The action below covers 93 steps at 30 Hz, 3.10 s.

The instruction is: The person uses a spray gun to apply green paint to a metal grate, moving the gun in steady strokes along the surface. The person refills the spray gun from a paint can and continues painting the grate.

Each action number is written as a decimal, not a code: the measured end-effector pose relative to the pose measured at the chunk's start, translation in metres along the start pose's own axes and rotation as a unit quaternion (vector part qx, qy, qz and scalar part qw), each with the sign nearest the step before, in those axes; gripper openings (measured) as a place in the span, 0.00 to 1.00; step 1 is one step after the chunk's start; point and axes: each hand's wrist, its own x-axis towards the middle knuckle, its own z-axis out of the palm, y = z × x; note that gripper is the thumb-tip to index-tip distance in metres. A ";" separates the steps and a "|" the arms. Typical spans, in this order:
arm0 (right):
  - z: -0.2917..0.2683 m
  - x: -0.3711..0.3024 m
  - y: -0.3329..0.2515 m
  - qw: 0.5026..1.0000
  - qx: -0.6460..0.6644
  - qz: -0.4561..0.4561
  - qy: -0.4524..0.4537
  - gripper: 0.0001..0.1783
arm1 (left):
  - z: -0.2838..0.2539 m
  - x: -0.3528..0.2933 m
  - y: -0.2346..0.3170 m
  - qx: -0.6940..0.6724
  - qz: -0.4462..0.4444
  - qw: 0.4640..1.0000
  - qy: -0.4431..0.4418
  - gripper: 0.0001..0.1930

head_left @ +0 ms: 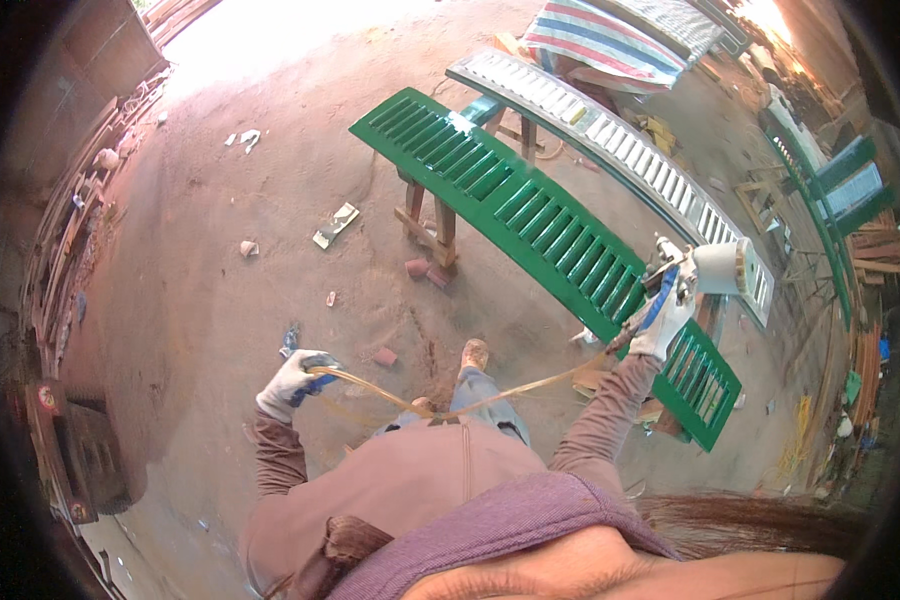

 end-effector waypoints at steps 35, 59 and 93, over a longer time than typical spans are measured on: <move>0.534 0.077 0.379 0.986 0.056 0.156 -0.008 0.15 | -0.249 0.179 0.132 -0.262 0.112 0.954 0.098 0.18; 0.326 0.047 0.261 0.938 -0.190 0.051 0.286 0.21 | -0.299 0.289 0.144 -0.221 -0.002 0.975 -0.003 0.16; 0.446 0.071 0.329 0.986 -0.049 0.135 0.089 0.21 | -0.304 0.286 0.117 -0.290 0.019 0.957 0.023 0.15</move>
